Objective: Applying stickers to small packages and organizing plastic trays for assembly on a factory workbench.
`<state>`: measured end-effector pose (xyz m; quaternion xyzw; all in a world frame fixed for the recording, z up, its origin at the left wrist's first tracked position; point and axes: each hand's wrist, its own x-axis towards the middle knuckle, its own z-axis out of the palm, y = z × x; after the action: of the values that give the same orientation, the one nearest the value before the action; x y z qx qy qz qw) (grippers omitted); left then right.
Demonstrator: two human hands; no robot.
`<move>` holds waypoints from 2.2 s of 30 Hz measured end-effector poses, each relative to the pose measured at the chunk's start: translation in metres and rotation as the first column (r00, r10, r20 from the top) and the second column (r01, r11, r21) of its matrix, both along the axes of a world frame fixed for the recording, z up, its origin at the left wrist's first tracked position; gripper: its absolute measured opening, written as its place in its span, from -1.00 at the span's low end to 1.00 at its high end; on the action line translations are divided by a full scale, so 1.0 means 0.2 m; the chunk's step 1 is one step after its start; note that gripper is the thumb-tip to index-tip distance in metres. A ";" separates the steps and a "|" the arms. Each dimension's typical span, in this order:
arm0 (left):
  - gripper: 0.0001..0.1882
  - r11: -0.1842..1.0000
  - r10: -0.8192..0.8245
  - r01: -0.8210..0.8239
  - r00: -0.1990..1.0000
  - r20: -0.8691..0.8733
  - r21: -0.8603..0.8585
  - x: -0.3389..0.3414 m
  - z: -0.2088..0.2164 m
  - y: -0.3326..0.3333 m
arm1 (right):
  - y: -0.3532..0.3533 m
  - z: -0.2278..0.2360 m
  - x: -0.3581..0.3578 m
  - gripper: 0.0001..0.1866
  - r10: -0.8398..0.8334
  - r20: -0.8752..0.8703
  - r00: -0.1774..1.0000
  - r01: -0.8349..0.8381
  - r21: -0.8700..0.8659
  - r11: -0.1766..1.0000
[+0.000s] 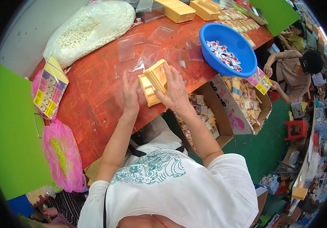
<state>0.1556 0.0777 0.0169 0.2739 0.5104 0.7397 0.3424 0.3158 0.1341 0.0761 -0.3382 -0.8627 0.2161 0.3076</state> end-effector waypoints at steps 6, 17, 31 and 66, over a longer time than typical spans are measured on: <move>-0.28 0.943 -0.282 0.197 0.900 0.331 0.269 0.04 0.14 -0.27 | -0.19 -0.03 -0.23 -0.14 0.295 -0.212 0.932 -0.339 -0.212 0.917; -0.46 0.981 0.053 -0.145 0.839 0.542 0.129 -0.21 0.07 -0.64 | -0.37 -0.20 -0.52 -0.20 0.625 -0.218 0.749 -0.649 -0.430 0.628; -0.32 0.969 0.012 -0.145 0.835 0.551 0.199 -0.35 -0.08 -0.80 | 0.41 -0.48 -0.97 -0.49 0.114 0.454 0.884 -0.314 0.394 0.864; -0.30 0.970 0.052 -0.174 0.833 0.551 0.171 -0.34 0.05 -0.49 | 0.69 -0.23 -0.33 -0.45 0.004 0.160 0.987 -0.027 0.141 0.990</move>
<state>0.0879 -0.0207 0.0268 0.0579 0.3253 0.8564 0.3968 0.2502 0.2715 0.0302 -0.3248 -0.9004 0.1286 0.2594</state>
